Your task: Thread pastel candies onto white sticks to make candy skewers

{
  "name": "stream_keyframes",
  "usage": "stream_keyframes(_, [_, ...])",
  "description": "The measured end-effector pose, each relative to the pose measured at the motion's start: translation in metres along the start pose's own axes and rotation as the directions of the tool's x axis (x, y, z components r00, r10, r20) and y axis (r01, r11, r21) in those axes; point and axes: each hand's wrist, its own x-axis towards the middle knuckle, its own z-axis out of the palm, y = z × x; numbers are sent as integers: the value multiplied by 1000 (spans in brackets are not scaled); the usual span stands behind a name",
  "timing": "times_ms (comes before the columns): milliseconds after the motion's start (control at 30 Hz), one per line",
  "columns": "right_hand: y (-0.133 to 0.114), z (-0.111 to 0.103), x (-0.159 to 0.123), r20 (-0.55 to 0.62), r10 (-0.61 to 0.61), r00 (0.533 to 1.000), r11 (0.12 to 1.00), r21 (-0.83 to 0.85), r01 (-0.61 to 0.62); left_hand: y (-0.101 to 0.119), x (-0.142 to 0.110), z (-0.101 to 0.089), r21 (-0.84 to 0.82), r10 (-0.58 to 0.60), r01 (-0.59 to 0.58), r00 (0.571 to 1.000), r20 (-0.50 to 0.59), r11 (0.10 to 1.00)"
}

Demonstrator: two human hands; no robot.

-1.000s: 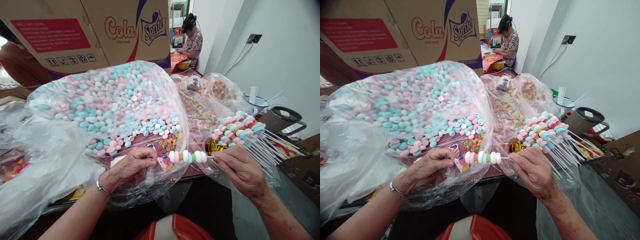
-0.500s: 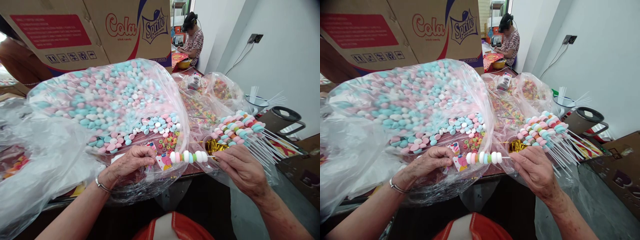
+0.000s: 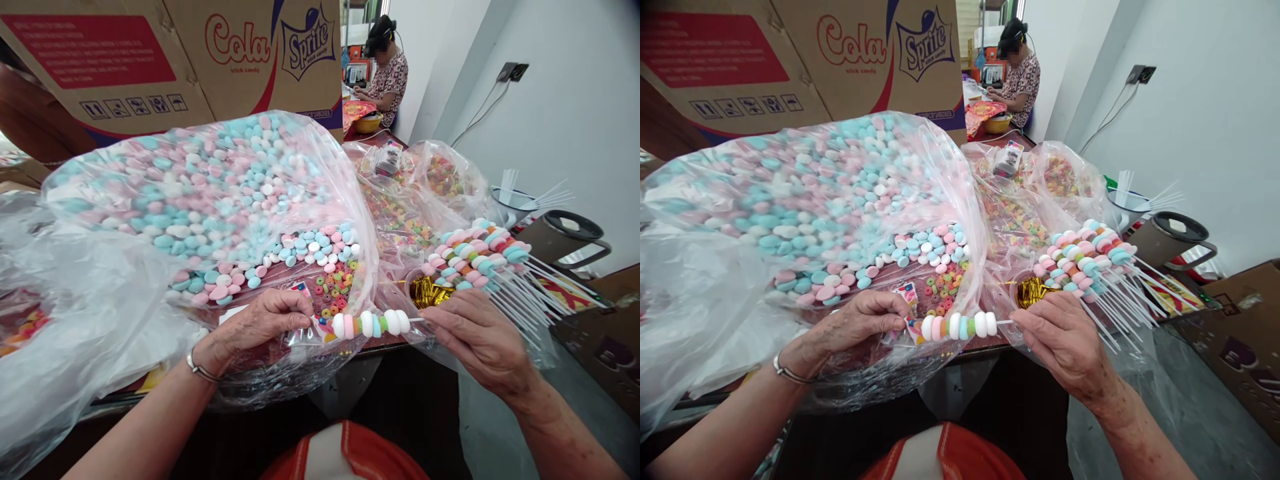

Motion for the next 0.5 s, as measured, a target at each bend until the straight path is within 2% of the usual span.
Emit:
stream_keyframes(100, [-1, 2, 2, 9, 5, 1000, 1000, 4, -5, 4, 1, 1, 35, 9, -10, 1000, 13, 999])
stream_keyframes(300, [-3, 2, 4, 16, -24, 1000, 1000, -1, 24, 9, 1, 0, 0, -3, 3, 999, -47, 1000])
stream_keyframes(500, [-6, 7, 5, 26, 2, 1000, 999, 45, -3, 14, -1, 0, 86, 19, -19, 1000, -1, 996])
